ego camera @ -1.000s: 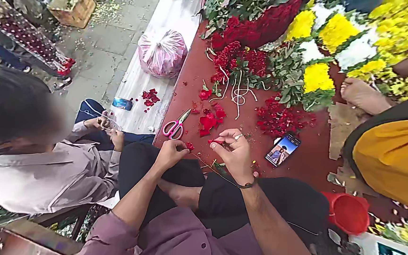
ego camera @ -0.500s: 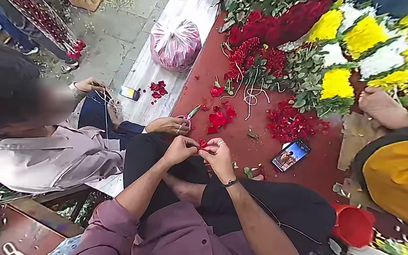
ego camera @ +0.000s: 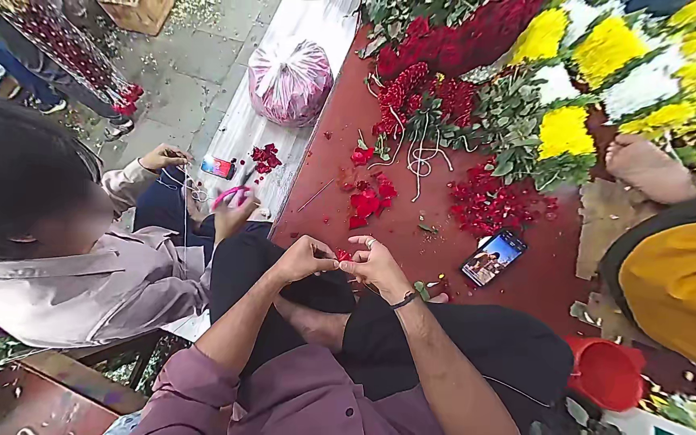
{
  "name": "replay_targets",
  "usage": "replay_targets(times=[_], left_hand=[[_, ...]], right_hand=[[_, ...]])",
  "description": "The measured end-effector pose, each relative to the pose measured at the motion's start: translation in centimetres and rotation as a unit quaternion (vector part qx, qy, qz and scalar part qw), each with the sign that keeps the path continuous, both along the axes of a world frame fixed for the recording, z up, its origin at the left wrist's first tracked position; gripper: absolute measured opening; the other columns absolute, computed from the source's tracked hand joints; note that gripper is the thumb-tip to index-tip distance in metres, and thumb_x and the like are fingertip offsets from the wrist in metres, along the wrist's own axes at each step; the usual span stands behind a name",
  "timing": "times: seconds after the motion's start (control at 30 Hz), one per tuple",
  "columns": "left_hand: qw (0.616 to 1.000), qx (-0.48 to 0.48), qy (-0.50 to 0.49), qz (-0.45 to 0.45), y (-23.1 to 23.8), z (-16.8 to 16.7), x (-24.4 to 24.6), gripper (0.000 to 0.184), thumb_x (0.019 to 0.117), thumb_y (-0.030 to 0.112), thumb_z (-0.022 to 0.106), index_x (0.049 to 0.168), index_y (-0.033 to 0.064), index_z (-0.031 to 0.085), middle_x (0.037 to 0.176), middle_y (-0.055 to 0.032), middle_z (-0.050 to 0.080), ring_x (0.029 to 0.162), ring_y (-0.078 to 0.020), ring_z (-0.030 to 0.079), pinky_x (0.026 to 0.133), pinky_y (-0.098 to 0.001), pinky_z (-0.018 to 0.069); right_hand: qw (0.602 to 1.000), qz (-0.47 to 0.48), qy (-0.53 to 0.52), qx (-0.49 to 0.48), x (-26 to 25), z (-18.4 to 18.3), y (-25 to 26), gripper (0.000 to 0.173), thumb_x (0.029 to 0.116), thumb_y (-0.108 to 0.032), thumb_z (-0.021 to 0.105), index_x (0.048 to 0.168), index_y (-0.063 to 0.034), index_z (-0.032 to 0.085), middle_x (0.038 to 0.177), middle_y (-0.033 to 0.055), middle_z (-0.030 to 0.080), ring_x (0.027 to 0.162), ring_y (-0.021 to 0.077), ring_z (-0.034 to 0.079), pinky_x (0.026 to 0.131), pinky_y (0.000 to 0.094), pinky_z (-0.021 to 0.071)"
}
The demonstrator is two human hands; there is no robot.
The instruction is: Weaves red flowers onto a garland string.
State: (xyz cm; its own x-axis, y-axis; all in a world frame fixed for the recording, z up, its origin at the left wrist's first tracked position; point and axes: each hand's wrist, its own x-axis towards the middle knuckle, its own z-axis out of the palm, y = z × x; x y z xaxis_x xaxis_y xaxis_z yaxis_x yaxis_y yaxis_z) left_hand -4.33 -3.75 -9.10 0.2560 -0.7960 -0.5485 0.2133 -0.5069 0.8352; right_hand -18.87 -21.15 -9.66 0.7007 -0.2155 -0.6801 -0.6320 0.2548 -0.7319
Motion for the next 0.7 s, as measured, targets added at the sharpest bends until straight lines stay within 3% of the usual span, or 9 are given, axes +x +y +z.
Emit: replay_targets(times=[0.2,0.33,0.43,0.53,0.57,0.6,0.67,0.7], left_hand=[[0.999,0.007,-0.023,-0.026,0.0,-0.1,-0.2,0.017,0.0896,0.024,0.08,0.099,0.0093,0.08,0.085,0.0011,0.076,0.068,-0.0054,0.068,0.066,-0.0254,0.0585],[0.999,0.013,-0.045,0.013,-0.3,-0.3,-0.4,0.01,0.0874,0.02,0.078,0.09,0.0109,0.078,0.08,0.0021,0.073,0.065,-0.0054,0.064,0.062,-0.0262,0.0538],[0.995,0.022,-0.047,0.09,-0.3,0.0,-0.4,0.008,0.0844,0.016,0.077,0.081,0.0087,0.075,0.076,0.0006,0.071,0.069,-0.0077,0.064,0.066,-0.0301,0.0537],[0.986,0.036,-0.056,0.156,-0.2,0.0,-0.1,0.008,0.0833,0.013,0.076,0.078,0.0076,0.074,0.071,0.0001,0.069,0.062,-0.0075,0.061,0.059,-0.0283,0.0502],[0.982,0.04,-0.061,0.173,-0.2,0.0,0.0,0.008,0.0833,0.013,0.076,0.078,0.0073,0.073,0.07,0.0001,0.068,0.06,-0.0075,0.059,0.058,-0.0277,0.0495],[0.979,0.046,-0.068,0.189,-0.1,0.0,0.1,0.008,0.0835,0.013,0.076,0.078,0.007,0.073,0.069,0.0,0.068,0.058,-0.0075,0.059,0.057,-0.0278,0.0494],[0.971,0.059,-0.091,0.213,0.1,-0.1,0.4,0.009,0.0836,0.014,0.076,0.078,0.0078,0.073,0.066,0.0002,0.066,0.057,-0.008,0.057,0.055,-0.0287,0.0481],[0.967,0.067,-0.106,0.222,0.2,-0.1,0.5,0.009,0.0833,0.015,0.076,0.078,0.0086,0.073,0.066,0.0004,0.066,0.057,-0.0085,0.058,0.056,-0.0297,0.0485]], right_hand=[[1.0,0.001,0.015,0.004,0.1,-0.1,0.3,0.089,0.0719,-0.014,0.093,0.146,-0.0072,0.046,0.075,0.0083,0.067,0.051,0.0148,0.059,0.048,0.0284,0.0523],[1.0,0.008,-0.006,0.001,0.1,-0.2,0.0,0.092,0.0721,-0.021,0.093,0.148,-0.0071,0.044,0.078,0.0062,0.069,0.057,0.0133,0.061,0.052,0.0275,0.0521],[0.999,0.027,-0.03,-0.035,-0.2,0.3,-0.2,0.091,0.0741,-0.032,0.091,0.149,-0.0068,0.045,0.094,0.0065,0.07,0.075,0.0158,0.066,0.068,0.0332,0.0578],[0.998,0.067,-0.01,0.004,-0.8,0.7,0.4,0.103,0.0768,-0.033,0.088,0.157,-0.0052,0.03,0.12,0.0117,0.069,0.096,0.0208,0.072,0.085,0.0384,0.0623],[0.997,0.069,-0.007,0.017,-0.9,0.7,0.8,0.097,0.0801,-0.031,0.086,0.156,-0.0039,0.031,0.119,0.0122,0.069,0.094,0.0212,0.072,0.083,0.0381,0.0622],[0.998,0.059,-0.014,0.015,-1.0,0.6,1.1,0.084,0.0846,-0.027,0.082,0.152,-0.0012,0.04,0.11,0.0122,0.072,0.085,0.021,0.073,0.075,0.0366,0.0632],[0.998,0.028,-0.022,-0.049,-0.9,0.6,1.5,0.038,0.092,-0.021,0.075,0.123,-0.0011,0.068,0.086,0.0063,0.073,0.064,0.0141,0.065,0.056,0.0292,0.0538],[0.995,0.022,-0.028,-0.089,-0.6,0.7,1.3,0.021,0.0931,-0.021,0.073,0.106,-0.0046,0.075,0.077,0.0022,0.071,0.059,0.0102,0.061,0.053,0.0268,0.0498]])
